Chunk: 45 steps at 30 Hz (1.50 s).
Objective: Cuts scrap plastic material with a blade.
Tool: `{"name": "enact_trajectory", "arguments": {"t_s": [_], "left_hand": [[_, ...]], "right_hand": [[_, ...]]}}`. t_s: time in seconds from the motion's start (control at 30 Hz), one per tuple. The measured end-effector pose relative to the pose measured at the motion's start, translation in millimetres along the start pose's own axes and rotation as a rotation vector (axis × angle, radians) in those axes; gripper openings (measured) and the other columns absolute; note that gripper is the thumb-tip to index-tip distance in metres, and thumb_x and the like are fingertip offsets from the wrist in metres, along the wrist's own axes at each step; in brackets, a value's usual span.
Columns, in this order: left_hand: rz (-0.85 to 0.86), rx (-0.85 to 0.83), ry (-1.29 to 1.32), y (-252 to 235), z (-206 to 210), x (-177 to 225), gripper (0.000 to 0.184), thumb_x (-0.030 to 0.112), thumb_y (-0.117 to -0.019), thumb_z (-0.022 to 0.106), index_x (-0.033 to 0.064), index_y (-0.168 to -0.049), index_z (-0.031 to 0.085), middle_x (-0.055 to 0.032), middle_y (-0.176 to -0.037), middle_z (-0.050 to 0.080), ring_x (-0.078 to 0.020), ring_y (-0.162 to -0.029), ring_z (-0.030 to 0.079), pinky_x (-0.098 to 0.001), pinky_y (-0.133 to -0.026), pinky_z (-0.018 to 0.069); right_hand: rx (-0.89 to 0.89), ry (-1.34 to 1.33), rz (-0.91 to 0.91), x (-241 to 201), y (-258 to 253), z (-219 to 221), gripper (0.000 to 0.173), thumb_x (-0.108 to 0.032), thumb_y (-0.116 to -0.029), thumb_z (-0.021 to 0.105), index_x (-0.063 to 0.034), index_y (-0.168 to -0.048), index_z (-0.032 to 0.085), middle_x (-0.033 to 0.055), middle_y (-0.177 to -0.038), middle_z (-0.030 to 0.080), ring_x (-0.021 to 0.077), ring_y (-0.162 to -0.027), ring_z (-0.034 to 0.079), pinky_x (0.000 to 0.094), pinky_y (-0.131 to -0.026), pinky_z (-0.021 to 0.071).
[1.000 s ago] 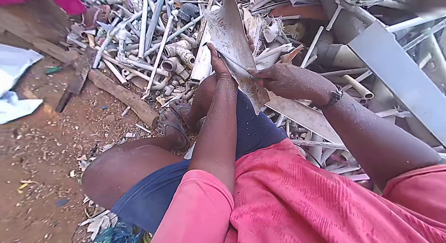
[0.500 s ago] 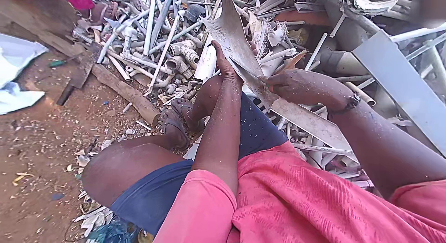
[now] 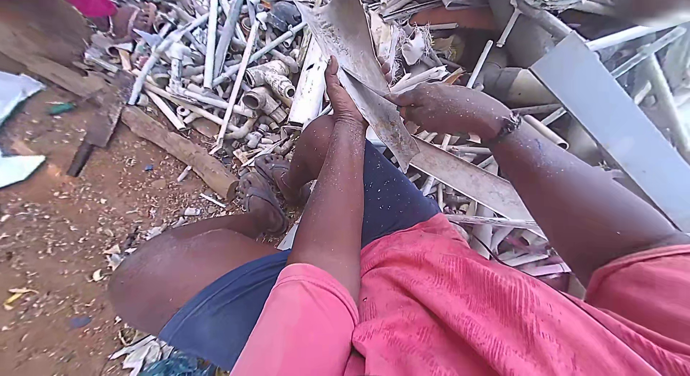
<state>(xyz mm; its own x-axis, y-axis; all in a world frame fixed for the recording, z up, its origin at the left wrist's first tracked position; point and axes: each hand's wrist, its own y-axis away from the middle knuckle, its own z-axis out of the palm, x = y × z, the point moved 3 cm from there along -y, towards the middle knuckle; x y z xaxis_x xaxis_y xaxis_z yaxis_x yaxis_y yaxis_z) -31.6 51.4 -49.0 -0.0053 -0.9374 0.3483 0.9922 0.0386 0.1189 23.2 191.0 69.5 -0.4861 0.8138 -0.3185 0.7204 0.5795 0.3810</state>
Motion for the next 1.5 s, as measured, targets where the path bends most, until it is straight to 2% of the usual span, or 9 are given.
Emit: {"name": "enact_trajectory", "arguments": {"t_s": [0.07, 0.2, 0.3, 0.4, 0.57, 1.03, 1.3, 1.43, 1.5], "left_hand": [[0.037, -0.046, 0.004, 2, 0, -5, 0.061, 0.056, -0.1043, 0.03, 0.0069, -0.136, 0.045, -0.0254, -0.112, 0.065, -0.0381, -0.097, 0.069, -0.0552, -0.084, 0.0589], [0.053, 0.025, 0.068, 1, -2, 6, 0.055, 0.051, -0.1033, 0.033, 0.0059, -0.13, 0.048, -0.023, -0.106, 0.067, -0.0354, -0.092, 0.07, -0.0528, -0.081, 0.0591], [0.1, 0.076, 0.095, -6, -6, 17, 0.056, 0.049, -0.1034, 0.03, 0.0054, -0.134, 0.045, -0.0256, -0.114, 0.064, -0.0383, -0.1, 0.068, -0.0559, -0.084, 0.058], [0.115, 0.11, 0.068, -8, -2, 17, 0.055, 0.051, -0.1045, 0.028, 0.0068, -0.133, 0.046, -0.0243, -0.111, 0.065, -0.0368, -0.093, 0.071, -0.0537, -0.078, 0.0603], [0.031, 0.056, 0.084, -11, -1, 11, 0.091, 0.08, -0.0965, 0.016, 0.0082, -0.148, 0.04, -0.027, -0.123, 0.064, -0.0412, -0.108, 0.068, -0.0596, -0.093, 0.0562], [0.002, 0.009, 0.149, 2, 2, 12, 0.079, 0.07, -0.0992, 0.019, 0.0049, -0.137, 0.045, -0.0213, -0.115, 0.065, -0.03, -0.098, 0.069, -0.0441, -0.082, 0.0597], [0.043, -0.008, 0.131, -9, -6, 11, 0.079, 0.069, -0.0993, 0.02, 0.0041, -0.137, 0.044, -0.0242, -0.115, 0.065, -0.0337, -0.099, 0.069, -0.0491, -0.083, 0.0589], [0.027, -0.037, 0.126, -10, -9, 10, 0.082, 0.072, -0.0977, 0.021, 0.0043, -0.139, 0.044, -0.0247, -0.118, 0.064, -0.0345, -0.1, 0.069, -0.0501, -0.082, 0.0593], [0.067, -0.001, 0.123, -9, -8, 14, 0.079, 0.069, -0.0987, 0.02, 0.0045, -0.136, 0.045, -0.0246, -0.114, 0.065, -0.0348, -0.098, 0.069, -0.0511, -0.08, 0.0595]], "right_hand": [[0.012, -0.025, 0.052, 2, -18, -3, 0.04, -0.02, -0.1105, 0.038, -0.0128, -0.145, 0.058, 0.0151, -0.12, 0.068, 0.0291, -0.1, 0.066, 0.0527, -0.086, 0.0509], [-0.039, -0.097, 0.066, 8, 3, 5, 0.042, -0.021, -0.1109, 0.042, -0.0223, -0.151, 0.053, 0.0112, -0.098, 0.07, 0.0204, -0.069, 0.064, 0.0419, -0.064, 0.054], [-0.074, 0.013, 0.125, 22, 46, 6, 0.047, -0.021, -0.1115, 0.043, -0.0354, -0.157, 0.045, 0.0088, -0.1, 0.073, 0.0223, -0.078, 0.068, 0.047, -0.074, 0.0562], [0.021, 0.091, 0.125, 29, 88, 7, 0.048, -0.014, -0.1083, 0.049, -0.0336, -0.152, 0.052, 0.0098, -0.109, 0.073, 0.0285, -0.092, 0.069, 0.0558, -0.083, 0.0532], [0.193, 0.079, -0.011, 25, 117, 31, 0.043, -0.015, -0.1047, 0.049, -0.0287, -0.143, 0.062, 0.0003, -0.085, 0.065, 0.0169, -0.071, 0.061, 0.042, -0.062, 0.0508], [0.153, 0.088, 0.064, 8, 105, 41, 0.039, -0.017, -0.1072, 0.05, -0.0293, -0.142, 0.063, 0.0047, -0.079, 0.069, 0.0255, -0.069, 0.065, 0.0495, -0.06, 0.0505], [0.067, 0.122, 0.086, 13, 104, 35, 0.03, -0.02, -0.108, 0.05, -0.0224, -0.13, 0.07, 0.0053, -0.085, 0.071, 0.0254, -0.076, 0.068, 0.0502, -0.065, 0.0526], [0.022, 0.042, 0.054, 12, 91, 29, 0.037, -0.017, -0.1098, 0.045, -0.0219, -0.142, 0.063, 0.0082, -0.099, 0.073, 0.0256, -0.088, 0.069, 0.0506, -0.078, 0.0529], [0.029, 0.061, 0.052, 16, 101, 27, 0.032, -0.021, -0.109, 0.048, -0.0235, -0.133, 0.069, 0.0037, -0.089, 0.072, 0.0213, -0.078, 0.068, 0.0483, -0.068, 0.0532]]}}
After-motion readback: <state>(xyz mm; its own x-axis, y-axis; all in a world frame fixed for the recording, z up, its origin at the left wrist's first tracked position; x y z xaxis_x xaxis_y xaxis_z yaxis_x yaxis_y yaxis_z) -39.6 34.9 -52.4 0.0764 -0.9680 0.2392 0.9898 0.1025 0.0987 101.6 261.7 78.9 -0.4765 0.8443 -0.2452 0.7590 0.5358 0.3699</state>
